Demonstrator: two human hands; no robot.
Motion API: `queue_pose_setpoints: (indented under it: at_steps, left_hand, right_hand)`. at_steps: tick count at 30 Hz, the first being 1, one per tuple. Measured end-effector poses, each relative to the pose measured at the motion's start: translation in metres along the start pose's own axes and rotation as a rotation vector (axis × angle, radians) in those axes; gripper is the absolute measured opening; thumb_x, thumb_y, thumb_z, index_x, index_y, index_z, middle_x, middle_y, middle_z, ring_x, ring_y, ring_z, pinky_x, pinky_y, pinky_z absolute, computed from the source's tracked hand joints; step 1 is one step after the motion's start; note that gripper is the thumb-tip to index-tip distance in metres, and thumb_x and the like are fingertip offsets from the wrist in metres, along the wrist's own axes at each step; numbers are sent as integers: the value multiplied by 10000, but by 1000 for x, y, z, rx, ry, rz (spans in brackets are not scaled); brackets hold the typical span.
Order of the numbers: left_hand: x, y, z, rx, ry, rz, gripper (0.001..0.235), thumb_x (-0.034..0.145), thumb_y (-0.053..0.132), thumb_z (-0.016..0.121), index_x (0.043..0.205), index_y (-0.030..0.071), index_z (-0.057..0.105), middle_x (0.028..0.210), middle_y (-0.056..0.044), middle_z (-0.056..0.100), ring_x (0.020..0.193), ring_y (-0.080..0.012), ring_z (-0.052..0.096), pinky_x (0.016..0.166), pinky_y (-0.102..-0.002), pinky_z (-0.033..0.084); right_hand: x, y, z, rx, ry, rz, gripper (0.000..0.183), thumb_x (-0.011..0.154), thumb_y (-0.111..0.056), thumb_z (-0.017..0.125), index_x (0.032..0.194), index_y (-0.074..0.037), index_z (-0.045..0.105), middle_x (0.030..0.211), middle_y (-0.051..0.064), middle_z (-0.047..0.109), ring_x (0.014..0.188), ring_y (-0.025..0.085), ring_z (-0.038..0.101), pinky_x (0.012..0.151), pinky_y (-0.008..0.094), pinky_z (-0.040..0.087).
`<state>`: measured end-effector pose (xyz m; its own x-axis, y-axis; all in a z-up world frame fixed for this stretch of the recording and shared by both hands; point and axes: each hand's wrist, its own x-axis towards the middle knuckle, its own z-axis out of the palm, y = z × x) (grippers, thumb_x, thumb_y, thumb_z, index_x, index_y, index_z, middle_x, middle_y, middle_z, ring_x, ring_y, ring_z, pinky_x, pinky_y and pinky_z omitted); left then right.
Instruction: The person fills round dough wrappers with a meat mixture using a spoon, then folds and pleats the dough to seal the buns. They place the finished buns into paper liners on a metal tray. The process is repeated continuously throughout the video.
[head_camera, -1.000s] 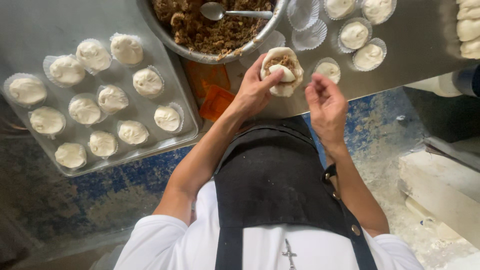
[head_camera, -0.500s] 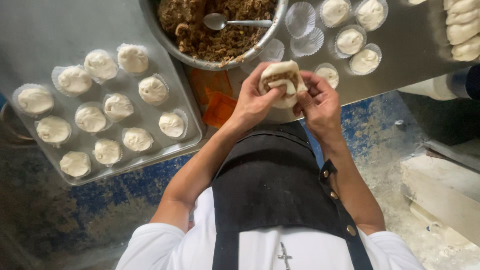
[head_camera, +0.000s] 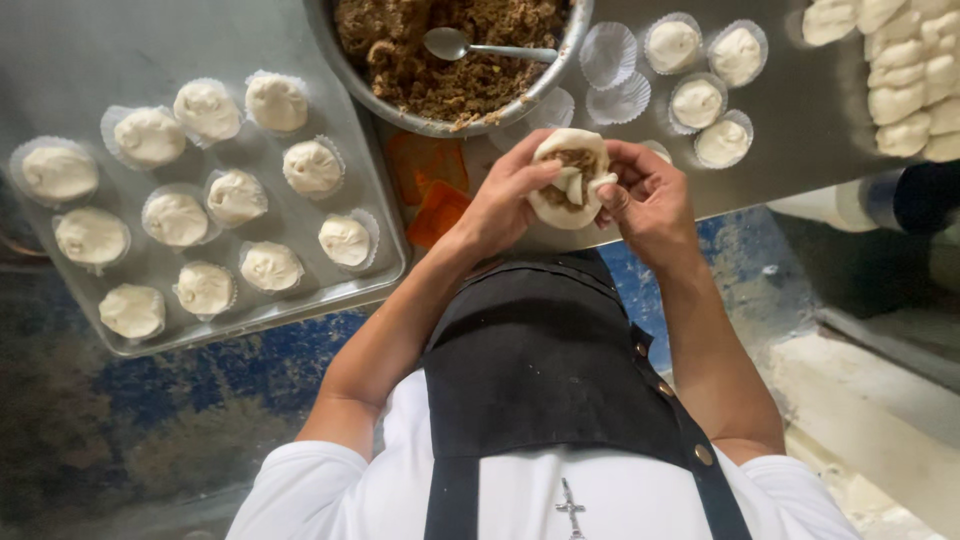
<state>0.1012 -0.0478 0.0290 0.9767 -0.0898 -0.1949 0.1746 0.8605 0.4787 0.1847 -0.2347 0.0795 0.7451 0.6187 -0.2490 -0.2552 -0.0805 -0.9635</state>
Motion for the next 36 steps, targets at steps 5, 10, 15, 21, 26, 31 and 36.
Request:
queue_pose_setpoints:
  at_steps: [5, 10, 15, 21, 26, 31, 36]
  left_hand:
    - [-11, 6, 18, 509, 38, 100, 347, 1112, 142, 517, 1458, 115, 527, 1239, -63, 648, 1116, -141, 647, 1004, -324, 567]
    - [-11, 4, 23, 646, 45, 138, 356, 1101, 87, 523, 1449, 155, 558, 1240, -52, 673, 1122, -147, 657, 1024, -319, 563]
    - [-12, 5, 31, 810, 103, 82, 363, 1056, 68, 555, 1398, 183, 596, 1258, -62, 679, 1109, -183, 685, 988, -324, 596]
    - [-14, 13, 33, 1175, 68, 99, 542, 1019, 246, 493, 1549, 131, 474, 1412, -186, 543, 1242, -281, 629, 1076, -412, 571]
    - [-19, 17, 22, 911, -39, -66, 975, 937, 645, 484, 1651, 56, 178, 1630, -253, 274, 1481, -395, 367, 1168, -586, 378]
    - [-2, 4, 5, 604, 96, 112, 994, 990, 653, 448, 1662, 31, 62, 1728, -225, 71, 1592, -348, 143, 1254, -558, 236]
    - [-7, 7, -14, 80, 60, 80, 839, 1062, 602, 397, 1577, -61, 399, 1567, -262, 499, 1490, -331, 458, 1264, -453, 325]
  right_hand:
    - [-2, 1, 3, -587, 84, -306, 213, 1031, -109, 781, 1162, -21, 637, 991, 73, 696, 849, 129, 657, 729, 261, 562]
    - [-7, -17, 14, -398, -7, -435, 346, 978, -151, 750, 1189, -31, 503, 1073, 45, 655, 958, 95, 688, 792, 276, 627]
    - [-5, -26, 5, -737, -116, -479, 186, 1005, -109, 774, 1114, -37, 642, 983, 115, 698, 869, 169, 698, 732, 315, 590]
    - [4, -19, -1, -899, -152, -445, 292, 985, -162, 800, 1165, -14, 624, 960, 116, 702, 811, 215, 704, 683, 350, 579]
    - [-3, -21, 0, -973, -262, -577, 240, 1011, -122, 750, 1179, -32, 605, 932, 115, 705, 817, 249, 723, 704, 371, 589]
    - [7, -12, -2, -1009, -280, -480, 293, 981, -166, 784, 1154, -5, 611, 910, 137, 715, 790, 254, 722, 664, 368, 581]
    - [4, -7, -3, -1044, -40, -422, 294, 1011, -243, 809, 1040, -36, 602, 800, 120, 697, 689, 217, 705, 597, 350, 560]
